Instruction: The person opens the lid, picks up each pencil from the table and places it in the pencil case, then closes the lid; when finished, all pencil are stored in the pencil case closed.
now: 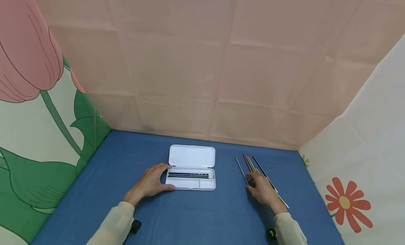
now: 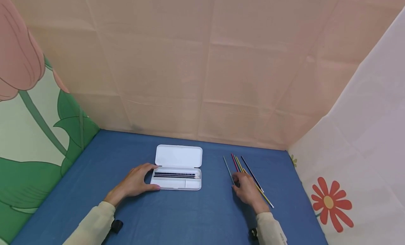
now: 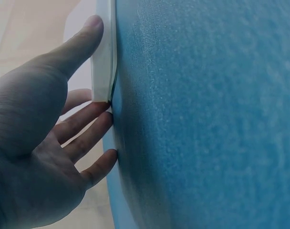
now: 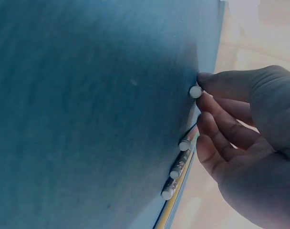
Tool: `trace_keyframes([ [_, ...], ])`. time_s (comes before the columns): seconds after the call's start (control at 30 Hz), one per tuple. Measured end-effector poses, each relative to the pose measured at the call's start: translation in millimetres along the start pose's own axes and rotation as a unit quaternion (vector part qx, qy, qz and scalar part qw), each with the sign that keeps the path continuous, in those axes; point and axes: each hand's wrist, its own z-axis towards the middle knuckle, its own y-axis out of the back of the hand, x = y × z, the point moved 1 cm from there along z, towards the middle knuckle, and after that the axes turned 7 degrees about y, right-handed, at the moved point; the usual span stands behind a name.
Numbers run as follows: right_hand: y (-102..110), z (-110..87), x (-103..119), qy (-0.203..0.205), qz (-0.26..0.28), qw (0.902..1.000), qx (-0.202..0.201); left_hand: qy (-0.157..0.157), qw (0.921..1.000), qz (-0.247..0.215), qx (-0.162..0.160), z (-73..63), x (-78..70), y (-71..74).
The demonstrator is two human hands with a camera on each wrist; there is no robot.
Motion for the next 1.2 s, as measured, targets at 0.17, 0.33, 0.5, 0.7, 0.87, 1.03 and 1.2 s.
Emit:
trace_keyframes([
  [0.17, -1.2, 2.3, 3.4, 0.013, 0.018, 0.9996, 0.018, 0.001, 1.0, 0.004, -0.001, 0.0, 0.5, 0.4],
  [0.33, -4.6, 4.2, 4.6, 0.024, 0.012, 0.9995, 0.017, 0.002, 1.0, 0.004, -0.001, 0.4, 1.2, 0.0],
  [0.5, -6.5, 5.7, 7.5, 0.04, 0.003, 0.9991, 0.015, 0.004, 1.0, 0.006, -0.001, 1.2, 2.3, -0.5],
  [0.7, -3.5, 5.4, 11.2, 0.057, -0.008, 0.9983, -0.005, 0.007, 1.0, 0.005, 0.001, 1.5, 2.8, -0.9],
  [0.87, 3.0, 5.6, 14.8, 0.063, 0.001, 0.9978, -0.02, 0.007, 1.0, 0.004, 0.0, 1.3, 1.7, -0.9],
  [1.03, 5.9, 8.0, 19.6, 0.088, 0.004, 0.9957, -0.03, 0.006, 1.0, 0.004, 0.0, 1.4, 1.4, -1.0],
  [1.2, 5.2, 11.6, 27.3, 0.129, 0.023, 0.9903, -0.044, 0.007, 1.0, 0.004, 0.002, 1.8, 2.1, -1.5],
])
